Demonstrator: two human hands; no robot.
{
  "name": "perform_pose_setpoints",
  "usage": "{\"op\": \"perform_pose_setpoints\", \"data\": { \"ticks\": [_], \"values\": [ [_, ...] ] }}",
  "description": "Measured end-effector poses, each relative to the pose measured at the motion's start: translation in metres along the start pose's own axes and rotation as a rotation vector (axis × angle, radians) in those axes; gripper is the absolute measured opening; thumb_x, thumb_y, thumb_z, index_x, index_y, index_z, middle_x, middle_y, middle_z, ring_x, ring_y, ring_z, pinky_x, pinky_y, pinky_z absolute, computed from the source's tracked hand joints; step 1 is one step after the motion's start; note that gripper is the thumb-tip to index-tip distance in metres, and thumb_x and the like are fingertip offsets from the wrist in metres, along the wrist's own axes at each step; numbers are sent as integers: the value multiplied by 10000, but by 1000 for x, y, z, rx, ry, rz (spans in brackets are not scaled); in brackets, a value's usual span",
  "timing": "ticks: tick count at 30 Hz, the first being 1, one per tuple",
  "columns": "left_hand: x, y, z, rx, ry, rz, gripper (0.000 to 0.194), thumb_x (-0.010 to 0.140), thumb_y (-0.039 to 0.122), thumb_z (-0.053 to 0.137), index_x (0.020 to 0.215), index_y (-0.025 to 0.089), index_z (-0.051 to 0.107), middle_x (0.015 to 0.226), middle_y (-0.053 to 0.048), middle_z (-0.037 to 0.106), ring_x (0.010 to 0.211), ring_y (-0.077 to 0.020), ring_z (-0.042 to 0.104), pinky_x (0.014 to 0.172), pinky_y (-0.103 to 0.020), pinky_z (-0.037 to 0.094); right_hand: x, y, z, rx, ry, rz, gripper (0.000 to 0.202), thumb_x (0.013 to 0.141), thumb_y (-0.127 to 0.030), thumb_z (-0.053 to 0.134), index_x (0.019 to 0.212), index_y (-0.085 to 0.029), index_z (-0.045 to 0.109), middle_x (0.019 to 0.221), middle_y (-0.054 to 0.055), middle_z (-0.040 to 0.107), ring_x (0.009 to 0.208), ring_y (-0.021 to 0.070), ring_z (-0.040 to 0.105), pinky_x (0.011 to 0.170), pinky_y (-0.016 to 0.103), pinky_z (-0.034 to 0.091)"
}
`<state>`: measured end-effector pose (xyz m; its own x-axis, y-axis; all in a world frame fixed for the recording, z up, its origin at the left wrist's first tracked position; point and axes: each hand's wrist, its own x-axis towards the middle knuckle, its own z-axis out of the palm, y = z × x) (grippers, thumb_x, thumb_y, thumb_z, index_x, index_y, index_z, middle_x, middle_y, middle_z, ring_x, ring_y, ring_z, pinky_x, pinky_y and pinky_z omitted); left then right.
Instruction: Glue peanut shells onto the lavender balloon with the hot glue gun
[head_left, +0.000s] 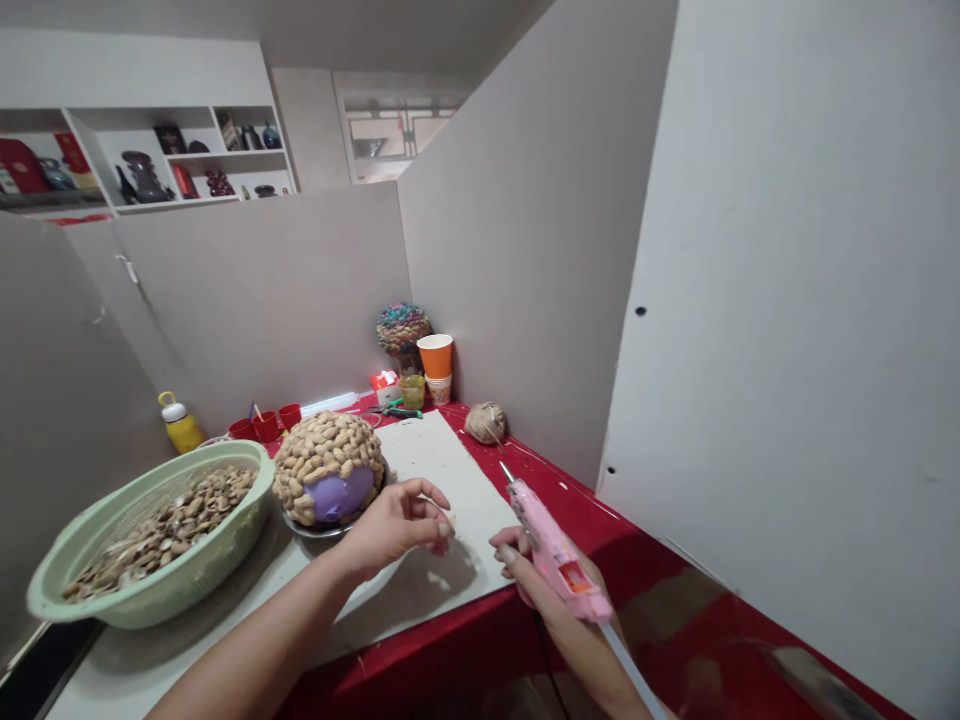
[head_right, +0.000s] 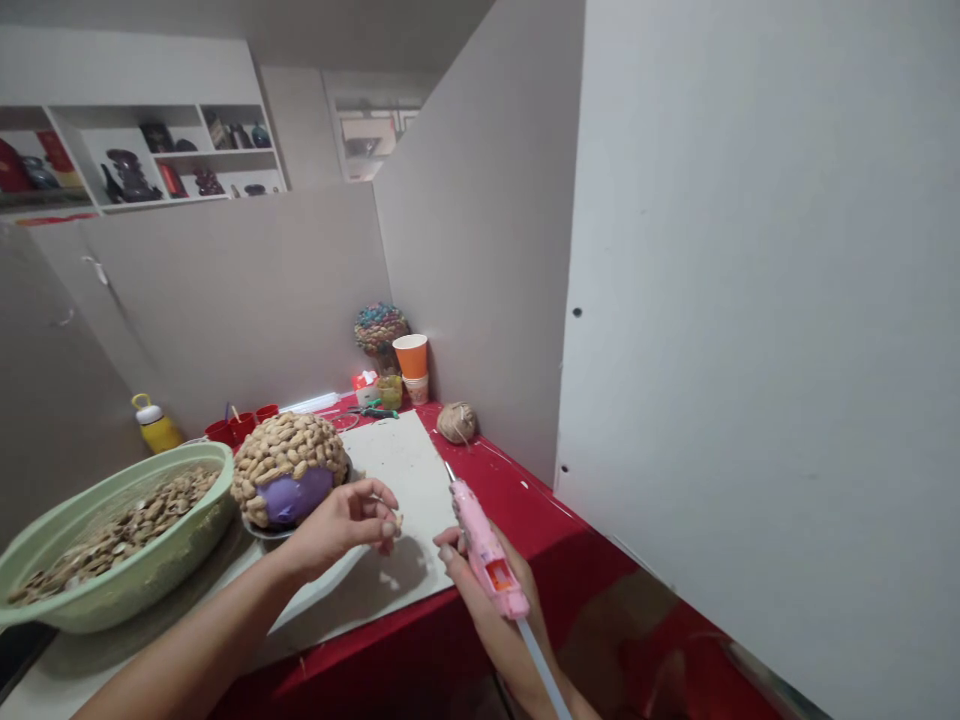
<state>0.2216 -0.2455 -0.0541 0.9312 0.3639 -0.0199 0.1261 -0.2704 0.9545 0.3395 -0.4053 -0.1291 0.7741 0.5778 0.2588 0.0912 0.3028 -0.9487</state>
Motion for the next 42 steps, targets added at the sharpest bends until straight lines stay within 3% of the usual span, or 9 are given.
{"op": "perform_pose_setpoints", "data": {
  "ticks": [5,12,17,22,29,36,42],
  "values": [
    [-34,9,4,-379,-59,-83,426,637,406,827,849,182,534,688,17,605,564,-98,575,626,-273,494,-9,-23,14,75,-244,23,295,821,-470,711,873,-188,641,723,-12,543,609,113,468,551,224,412],
    [-59,-1,1,-530,-5,-97,394,627,341,858,820,165,563,707,-2,645,571,-101,597,606,-257,493,-16,-47,38,-2,-443,-28,277,857,-465,674,881,-191,636,726,-9,559,640,136,506,599,245,430],
    [-65,-11,-11,-447,84,-41,368,630,331,857,799,156,580,665,6,645,566,-109,593,608,-252,460,-3,-39,50,-49,-446,-58,294,856,-473,669,890,-184,628,716,-13,553,619,127,474,583,245,407],
    [-62,-25,-29,-296,134,1,319,624,287,853,747,140,597,627,45,589,557,-64,487,563,-198,348,20,-31,61,-4,-383,43,388,814,-544,685,892,-175,596,684,-15,528,595,125,453,534,240,356],
    [-44,-41,-45,-202,98,-3,275,595,176,833,765,138,619,649,35,622,557,-77,489,557,-215,351,68,-56,86,18,-363,-9,423,748,-583,731,806,-184,605,701,-5,552,596,121,476,531,230,386],
    [-24,-54,-67,-322,199,15,343,568,267,875,747,130,616,582,41,600,533,-79,520,568,-216,389,127,-63,123,141,-310,-34,450,687,-561,789,823,-173,608,715,14,612,564,117,515,478,223,354],
    [-34,-38,-74,-545,220,-8,362,630,286,859,850,153,604,690,26,637,582,-113,632,633,-264,498,118,-32,124,151,-439,40,419,777,-556,723,748,-166,573,678,9,580,567,112,505,503,223,369]
  ]
}}
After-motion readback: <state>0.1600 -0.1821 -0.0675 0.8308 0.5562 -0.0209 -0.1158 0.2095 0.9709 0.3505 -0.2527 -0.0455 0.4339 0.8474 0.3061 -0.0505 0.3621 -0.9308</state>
